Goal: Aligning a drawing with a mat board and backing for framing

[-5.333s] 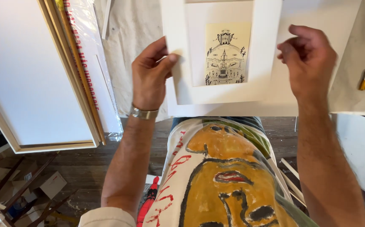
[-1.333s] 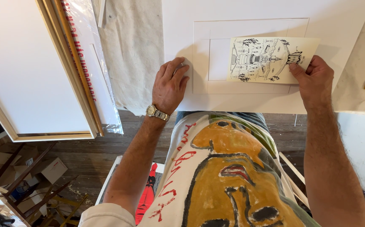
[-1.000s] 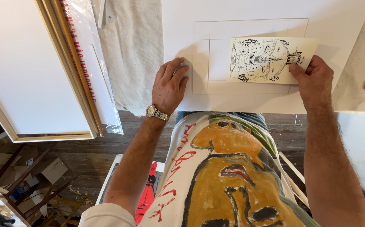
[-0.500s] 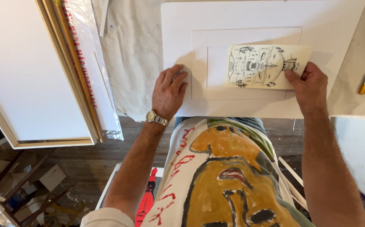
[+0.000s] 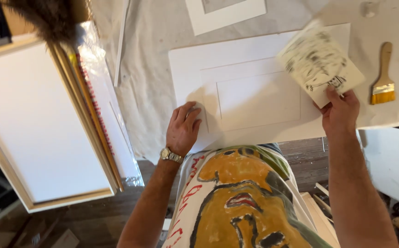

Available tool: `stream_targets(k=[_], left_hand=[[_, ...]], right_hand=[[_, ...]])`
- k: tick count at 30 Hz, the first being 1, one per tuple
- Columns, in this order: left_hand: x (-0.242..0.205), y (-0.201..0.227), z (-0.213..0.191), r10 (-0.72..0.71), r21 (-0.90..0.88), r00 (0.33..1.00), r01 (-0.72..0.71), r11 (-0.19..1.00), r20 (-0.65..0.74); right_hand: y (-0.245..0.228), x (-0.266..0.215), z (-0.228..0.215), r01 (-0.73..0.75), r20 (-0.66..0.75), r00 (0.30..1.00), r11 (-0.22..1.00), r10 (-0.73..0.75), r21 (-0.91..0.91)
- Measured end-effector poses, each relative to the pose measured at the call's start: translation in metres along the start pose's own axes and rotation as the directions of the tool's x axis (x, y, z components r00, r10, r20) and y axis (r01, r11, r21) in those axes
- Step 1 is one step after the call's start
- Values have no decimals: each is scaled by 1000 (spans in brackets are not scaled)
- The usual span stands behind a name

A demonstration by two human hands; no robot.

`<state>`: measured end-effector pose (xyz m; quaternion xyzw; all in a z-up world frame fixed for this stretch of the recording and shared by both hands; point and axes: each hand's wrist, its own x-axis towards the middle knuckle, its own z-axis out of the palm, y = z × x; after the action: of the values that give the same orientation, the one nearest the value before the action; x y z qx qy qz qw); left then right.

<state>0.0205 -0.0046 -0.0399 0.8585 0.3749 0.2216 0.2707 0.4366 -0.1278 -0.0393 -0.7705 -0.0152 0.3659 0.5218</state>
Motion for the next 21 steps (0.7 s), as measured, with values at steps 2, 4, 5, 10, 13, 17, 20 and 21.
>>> stream_targets(k=[2,4,5,10,13,17,20,21], left_hand=[[1,-3,-1,21,-3,1000,-21,1000,12],[-1,-6,0,-4,2,999,4,1000,40],[0,-7,-1,5,-1,999,-5,1000,41],[5,-9,-4,25,26,996,-27,999,84],[14,-3,-5,33,133,909,-97,986,416],[12,2,8,220,196,846,-351,916,486],[6,9,5,357,174,858,-441,880,369],[4,12,4,363,153,860,-438,886,359]], right_hand=[[-11,-19,5,-44,-87,995,988,57,146],[-25,-45,15,-249,-231,926,944,297,217],[-15,-43,11,-244,-237,926,944,295,223],[10,-49,8,-173,-243,923,886,297,429],[21,-47,5,-178,-242,929,911,281,372],[24,-46,6,-175,-223,935,908,274,380],[21,-47,6,-204,-219,926,896,307,394],[22,-46,4,-208,-223,922,890,317,406]])
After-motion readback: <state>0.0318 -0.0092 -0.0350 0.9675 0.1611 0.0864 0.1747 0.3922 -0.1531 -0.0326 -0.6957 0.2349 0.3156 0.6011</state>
